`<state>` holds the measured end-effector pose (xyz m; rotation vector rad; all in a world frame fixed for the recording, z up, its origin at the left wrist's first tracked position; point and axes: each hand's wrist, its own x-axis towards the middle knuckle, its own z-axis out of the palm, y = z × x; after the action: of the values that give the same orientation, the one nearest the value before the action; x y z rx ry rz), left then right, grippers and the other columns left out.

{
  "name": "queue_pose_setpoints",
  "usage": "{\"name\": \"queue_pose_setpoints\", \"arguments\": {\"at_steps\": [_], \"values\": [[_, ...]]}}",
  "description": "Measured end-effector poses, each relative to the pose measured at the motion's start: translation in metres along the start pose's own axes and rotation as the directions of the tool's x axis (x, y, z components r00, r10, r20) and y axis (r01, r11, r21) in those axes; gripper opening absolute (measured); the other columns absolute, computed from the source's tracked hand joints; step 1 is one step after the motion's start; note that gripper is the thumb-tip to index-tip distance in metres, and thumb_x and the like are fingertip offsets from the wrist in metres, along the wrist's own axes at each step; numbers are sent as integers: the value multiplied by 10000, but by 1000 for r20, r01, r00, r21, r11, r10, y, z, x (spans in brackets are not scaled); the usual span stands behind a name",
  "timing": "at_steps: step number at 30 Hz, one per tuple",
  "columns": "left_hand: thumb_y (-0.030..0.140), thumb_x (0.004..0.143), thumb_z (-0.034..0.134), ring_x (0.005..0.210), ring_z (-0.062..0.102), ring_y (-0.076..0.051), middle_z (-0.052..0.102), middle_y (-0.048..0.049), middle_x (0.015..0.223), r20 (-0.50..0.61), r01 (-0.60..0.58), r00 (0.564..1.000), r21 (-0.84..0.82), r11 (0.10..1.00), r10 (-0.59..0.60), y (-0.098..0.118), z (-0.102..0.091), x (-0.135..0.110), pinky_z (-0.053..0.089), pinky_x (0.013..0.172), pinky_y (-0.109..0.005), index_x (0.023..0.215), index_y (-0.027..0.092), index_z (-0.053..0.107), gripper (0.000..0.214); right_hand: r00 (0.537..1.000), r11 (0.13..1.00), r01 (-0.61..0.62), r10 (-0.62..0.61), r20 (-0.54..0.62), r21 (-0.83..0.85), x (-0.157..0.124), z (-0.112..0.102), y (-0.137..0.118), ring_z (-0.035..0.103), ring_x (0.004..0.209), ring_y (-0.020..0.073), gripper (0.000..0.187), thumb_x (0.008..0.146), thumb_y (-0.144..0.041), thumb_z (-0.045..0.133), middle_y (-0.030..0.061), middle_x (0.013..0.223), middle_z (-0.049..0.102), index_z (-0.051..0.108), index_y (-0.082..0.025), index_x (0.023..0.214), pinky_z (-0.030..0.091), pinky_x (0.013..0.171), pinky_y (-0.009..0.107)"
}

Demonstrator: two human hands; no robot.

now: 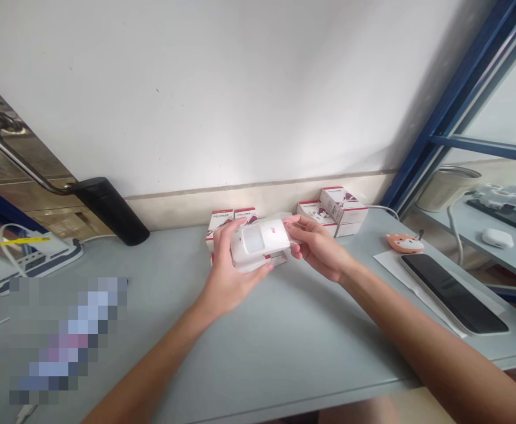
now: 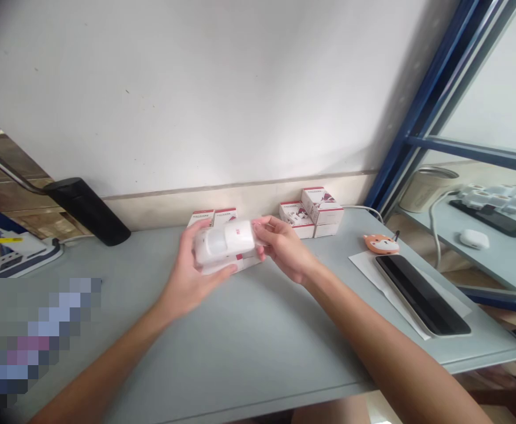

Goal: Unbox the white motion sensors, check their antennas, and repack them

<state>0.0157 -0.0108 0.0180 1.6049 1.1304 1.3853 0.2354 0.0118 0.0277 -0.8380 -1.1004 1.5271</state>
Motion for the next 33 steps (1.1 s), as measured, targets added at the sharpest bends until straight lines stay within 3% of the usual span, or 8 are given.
{"name": "queue_pose_setpoints", "arguments": {"at_steps": [5,10,17,20,24,27,30,33], "values": [[401,814,860,1258,594,-305,655,-53,1296,-3,-187,980,316,930,198,-5,-3,5,434,1122,-435,1254,339,673,482,997,995,79,-80,-11,-65,0,-4,0,535,633,114,364,854,-477,832,-24,811,599,663,-216,1044,499,639,303],[458,813,856,1251,608,-304,683,-56,1319,-7,-174,983,296,939,184,-3,-6,7,470,1046,-395,1228,323,696,466,975,943,221,-217,45,-247,3,-5,2,603,658,151,350,910,-508,763,-5,819,638,658,-216,1070,520,679,350],[534,849,791,1059,686,-252,719,-71,1238,-87,-108,987,289,951,139,2,-8,5,546,894,-345,1188,262,685,448,928,761,300,-372,-8,-575,2,0,7,572,646,149,238,1010,-441,584,2,791,629,644,-213,981,473,641,322],[633,897,693,663,673,-149,730,-49,1108,55,86,994,194,977,-98,10,-10,5,529,592,-280,1158,247,655,467,915,700,313,-403,7,-642,1,2,9,559,705,155,203,1023,-389,545,8,819,635,617,-217,942,459,688,322],[695,951,567,419,554,-122,677,7,796,386,479,812,-10,878,-438,23,-11,2,384,383,-239,1362,277,580,586,948,735,280,-314,56,-617,3,0,7,556,777,166,197,1007,-383,568,6,832,629,589,-218,899,445,715,315],[650,981,533,409,550,-121,690,-15,750,530,663,690,-189,725,-492,29,-12,2,386,385,-222,1458,275,541,607,971,836,236,-215,101,-496,6,-5,5,523,710,143,221,989,-432,600,-19,808,597,579,-221,926,416,661,296],[554,1001,540,395,519,-98,709,-31,772,550,715,690,-412,565,-471,31,-14,5,383,380,-201,1481,285,531,550,982,922,184,-162,94,-340,8,-9,6,470,619,116,259,959,-446,644,-57,786,578,569,-250,1110,393,620,284],[468,975,611,540,616,-111,739,-99,899,573,711,703,-577,402,-421,33,-17,7,515,499,-208,1313,194,656,438,988,960,155,-157,10,-234,8,-5,10,488,615,116,347,909,-391,680,-70,773,590,542,-259,1199,414,634,287]]}}
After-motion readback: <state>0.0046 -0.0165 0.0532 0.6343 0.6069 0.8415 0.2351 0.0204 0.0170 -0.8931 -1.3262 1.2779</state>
